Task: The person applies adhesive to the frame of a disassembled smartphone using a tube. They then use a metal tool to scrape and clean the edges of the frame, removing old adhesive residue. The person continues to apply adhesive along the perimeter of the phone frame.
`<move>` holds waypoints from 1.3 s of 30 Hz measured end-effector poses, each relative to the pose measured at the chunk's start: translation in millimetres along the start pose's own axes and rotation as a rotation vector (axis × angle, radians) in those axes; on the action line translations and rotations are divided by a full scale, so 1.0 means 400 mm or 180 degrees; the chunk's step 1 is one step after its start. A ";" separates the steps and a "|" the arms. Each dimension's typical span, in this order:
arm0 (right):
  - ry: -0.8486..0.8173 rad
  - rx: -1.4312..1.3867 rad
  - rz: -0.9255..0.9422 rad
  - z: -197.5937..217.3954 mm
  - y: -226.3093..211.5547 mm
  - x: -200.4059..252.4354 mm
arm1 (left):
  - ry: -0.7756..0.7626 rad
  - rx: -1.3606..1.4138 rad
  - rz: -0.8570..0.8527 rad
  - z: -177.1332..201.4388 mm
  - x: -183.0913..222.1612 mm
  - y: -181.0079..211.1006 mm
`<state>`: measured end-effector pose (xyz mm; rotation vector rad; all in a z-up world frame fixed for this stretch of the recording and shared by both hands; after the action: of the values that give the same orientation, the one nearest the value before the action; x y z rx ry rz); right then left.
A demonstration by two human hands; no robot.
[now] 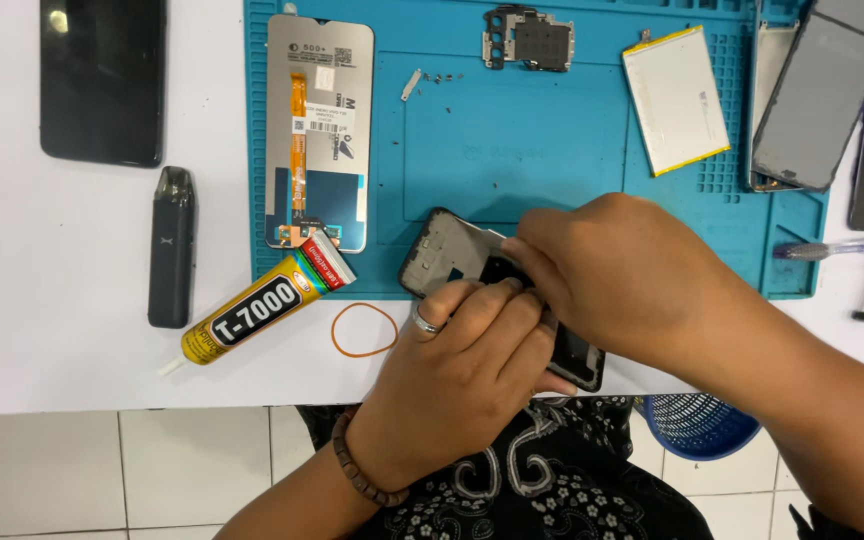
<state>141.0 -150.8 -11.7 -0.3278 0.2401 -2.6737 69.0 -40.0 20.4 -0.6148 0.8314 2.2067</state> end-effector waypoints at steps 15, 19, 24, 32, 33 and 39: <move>0.1344 0.0157 0.1387 0.018 0.002 -0.016 | 0.0071 0.0113 0.0086 -0.006 0.003 0.002; 0.1597 -0.0325 0.1064 0.079 0.035 0.047 | 0.0055 0.0041 0.0053 -0.006 0.006 0.004; 0.1820 0.0415 0.0082 0.082 0.093 0.149 | 0.0096 0.0314 -0.0049 0.008 -0.006 0.014; 0.2394 0.0874 0.0248 0.061 0.069 0.172 | -0.0065 0.0459 -0.0243 0.003 -0.016 0.024; 0.2447 0.0851 0.0350 0.062 0.063 0.171 | -0.0138 0.0468 -0.0237 0.005 -0.019 0.024; 0.2639 -0.0288 -0.0113 0.081 0.066 0.243 | -0.0194 0.0449 -0.0279 -0.003 -0.006 0.024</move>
<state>74.6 -221.0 32.0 0.7777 0.5973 -2.6841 63.7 -47.2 24.8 -0.5037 0.9025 2.0576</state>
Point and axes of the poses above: each hand's wrist, its own x-axis away from the middle knuckle, its own z-axis out of the back of the hand, y = z × x, the point moved 6 cm from there along -x, towards the middle knuckle, and after that the axes turned 11 degrees about y, right-handed, at the moved point
